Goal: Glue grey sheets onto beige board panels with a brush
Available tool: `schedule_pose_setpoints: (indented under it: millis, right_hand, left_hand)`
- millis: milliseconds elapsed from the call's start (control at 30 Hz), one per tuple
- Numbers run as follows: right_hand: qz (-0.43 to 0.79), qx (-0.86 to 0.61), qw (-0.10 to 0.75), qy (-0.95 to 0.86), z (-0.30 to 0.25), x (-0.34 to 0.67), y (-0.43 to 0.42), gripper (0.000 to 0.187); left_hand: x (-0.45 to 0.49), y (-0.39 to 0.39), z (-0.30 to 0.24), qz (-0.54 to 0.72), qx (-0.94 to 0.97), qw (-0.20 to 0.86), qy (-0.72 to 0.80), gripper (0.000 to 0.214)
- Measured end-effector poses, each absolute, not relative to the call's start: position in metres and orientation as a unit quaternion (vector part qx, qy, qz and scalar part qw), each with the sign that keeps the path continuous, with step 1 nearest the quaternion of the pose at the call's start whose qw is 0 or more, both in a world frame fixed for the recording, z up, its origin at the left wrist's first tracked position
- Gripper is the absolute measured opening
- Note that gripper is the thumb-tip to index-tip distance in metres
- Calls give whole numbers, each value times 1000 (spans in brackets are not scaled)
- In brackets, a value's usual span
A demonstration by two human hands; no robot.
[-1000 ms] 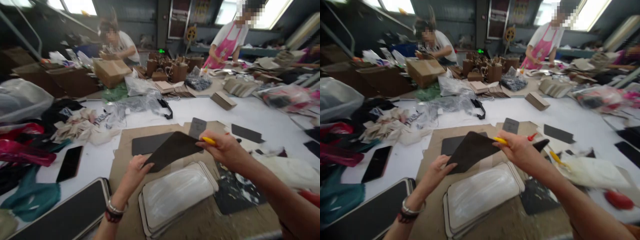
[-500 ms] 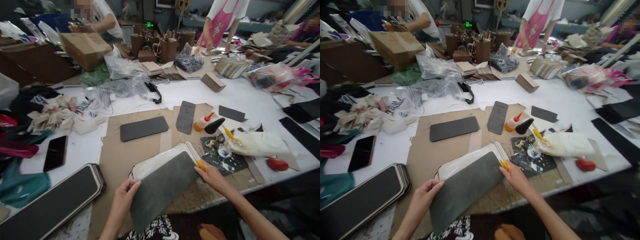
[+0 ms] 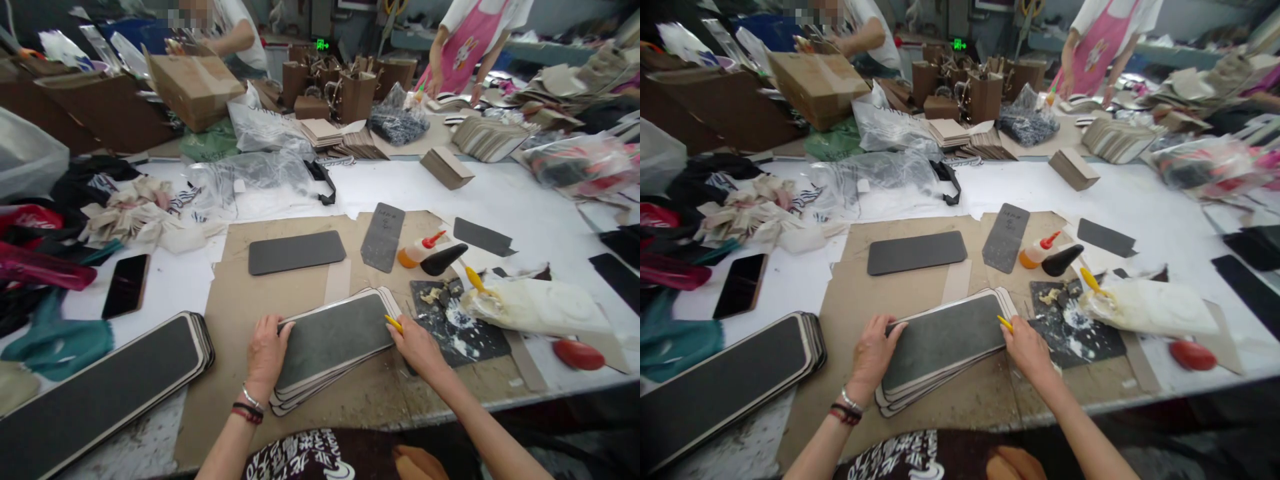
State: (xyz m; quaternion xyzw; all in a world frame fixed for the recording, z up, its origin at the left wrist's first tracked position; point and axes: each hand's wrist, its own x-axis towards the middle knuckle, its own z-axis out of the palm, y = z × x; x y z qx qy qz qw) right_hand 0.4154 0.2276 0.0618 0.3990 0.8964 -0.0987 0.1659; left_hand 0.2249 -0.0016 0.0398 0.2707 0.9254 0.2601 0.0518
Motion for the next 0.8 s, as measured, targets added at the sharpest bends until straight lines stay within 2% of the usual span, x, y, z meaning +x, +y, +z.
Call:
schedule_pose_setpoints:
  millis: [200, 367, 633, 800]
  right_hand:
    - [-103, 387, 172, 900, 60, 416, 232, 18]
    - [-104, 384, 168, 902, 53, 419, 235, 19]
    - [-96, 389, 200, 894, 58, 415, 236, 24]
    - [-96, 406, 214, 883, 68, 408, 231, 21]
  left_hand:
    - [244, -30, 41, 314, 221, -12, 923, 41]
    - [267, -53, 38, 363, 118, 40, 924, 44]
    - [280, -46, 36, 390, 90, 92, 912, 34]
    - [278, -44, 39, 392, 56, 110, 912, 41]
